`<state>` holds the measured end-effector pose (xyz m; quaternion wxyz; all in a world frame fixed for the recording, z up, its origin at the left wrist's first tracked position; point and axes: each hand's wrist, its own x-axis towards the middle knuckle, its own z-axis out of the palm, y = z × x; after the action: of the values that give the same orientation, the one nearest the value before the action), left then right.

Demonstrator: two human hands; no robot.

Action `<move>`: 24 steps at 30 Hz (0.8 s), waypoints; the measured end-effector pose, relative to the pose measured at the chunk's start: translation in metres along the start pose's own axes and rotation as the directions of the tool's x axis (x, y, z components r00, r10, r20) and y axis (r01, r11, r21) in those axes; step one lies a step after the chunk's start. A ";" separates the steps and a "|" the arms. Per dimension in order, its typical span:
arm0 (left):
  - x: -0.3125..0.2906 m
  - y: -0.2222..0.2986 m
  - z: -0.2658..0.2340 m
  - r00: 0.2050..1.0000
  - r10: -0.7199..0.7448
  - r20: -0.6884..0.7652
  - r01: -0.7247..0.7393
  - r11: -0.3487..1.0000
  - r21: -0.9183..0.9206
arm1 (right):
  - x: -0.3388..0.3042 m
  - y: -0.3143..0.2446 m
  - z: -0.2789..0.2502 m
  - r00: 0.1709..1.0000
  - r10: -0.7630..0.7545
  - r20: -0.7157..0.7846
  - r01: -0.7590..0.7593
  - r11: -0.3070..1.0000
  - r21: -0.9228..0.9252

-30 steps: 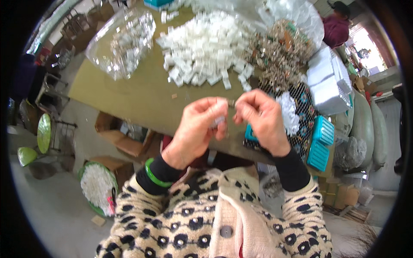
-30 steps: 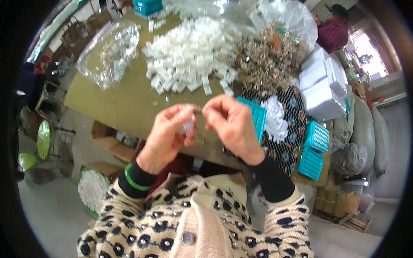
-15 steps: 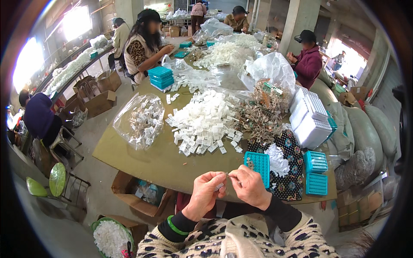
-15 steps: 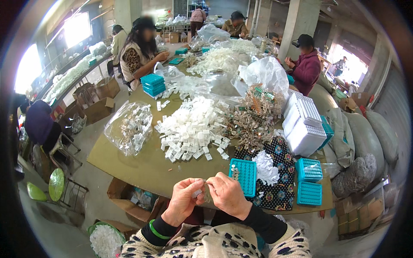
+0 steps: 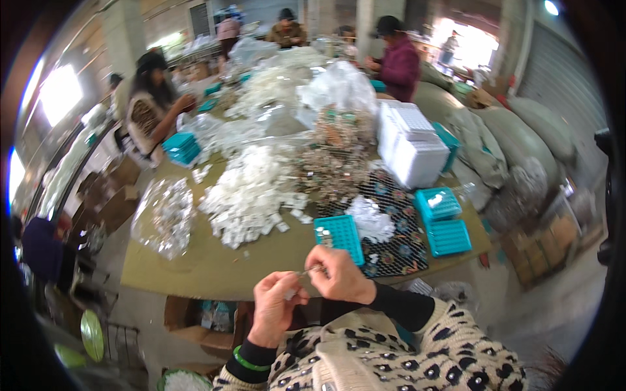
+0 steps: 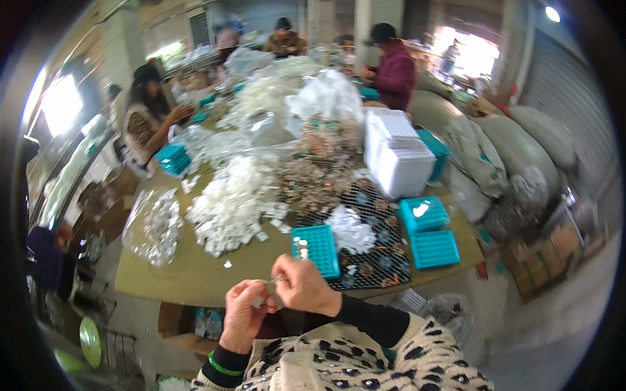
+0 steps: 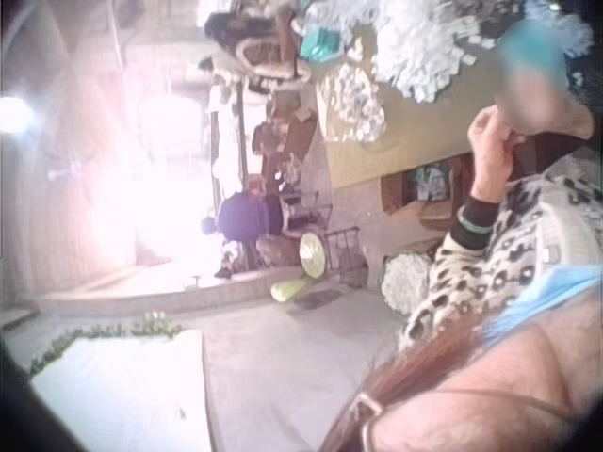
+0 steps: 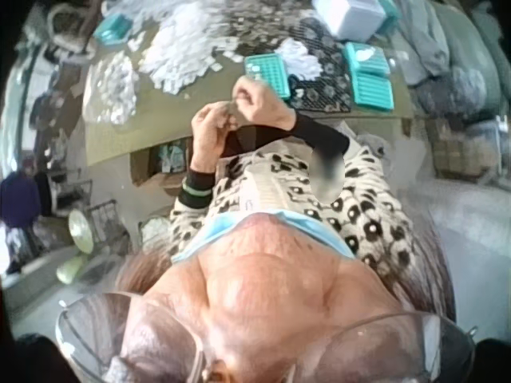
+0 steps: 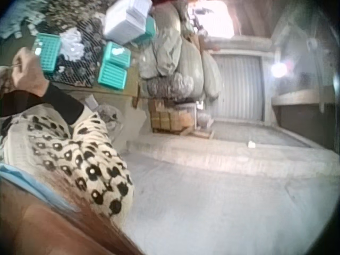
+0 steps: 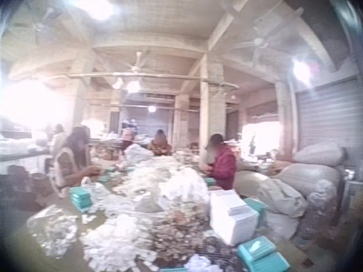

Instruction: The person repeatedly picks small white plastic housings and metal pins from a table, inserts the pins into the housings, and places the assembled units into a blue tray. The process is continuous and repetitive throughout the clip.

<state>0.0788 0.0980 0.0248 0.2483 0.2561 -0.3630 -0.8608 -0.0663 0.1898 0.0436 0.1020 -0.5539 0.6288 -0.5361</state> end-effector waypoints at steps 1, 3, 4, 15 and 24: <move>0.001 0.001 0.001 0.999 0.016 0.028 -0.015 1.000 -0.016 | -0.003 -0.001 -0.002 0.999 -0.038 0.021 0.038 0.999 0.002; 0.002 -0.001 0.003 0.995 0.031 0.091 -0.028 0.999 -0.031 | -0.010 -0.001 -0.004 0.985 -0.133 0.109 0.138 0.990 -0.043; 0.002 -0.002 0.004 0.993 0.017 0.116 -0.015 1.000 -0.018 | -0.012 0.000 -0.005 0.973 -0.207 0.102 0.218 0.968 -0.124; 0.007 -0.015 0.016 0.988 -0.044 0.146 0.052 0.997 -0.050 | -0.027 0.013 -0.018 0.945 -0.328 0.004 0.317 0.908 -0.275; 0.014 -0.013 0.007 0.983 -0.098 0.153 0.120 0.983 -0.141 | -0.019 0.020 -0.013 0.950 -0.312 0.030 0.313 0.945 -0.098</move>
<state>0.0606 0.1008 0.0159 0.1922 0.1928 -0.2997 -0.9144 -0.0811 0.2087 0.0242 -0.0082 -0.6547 0.5588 -0.5089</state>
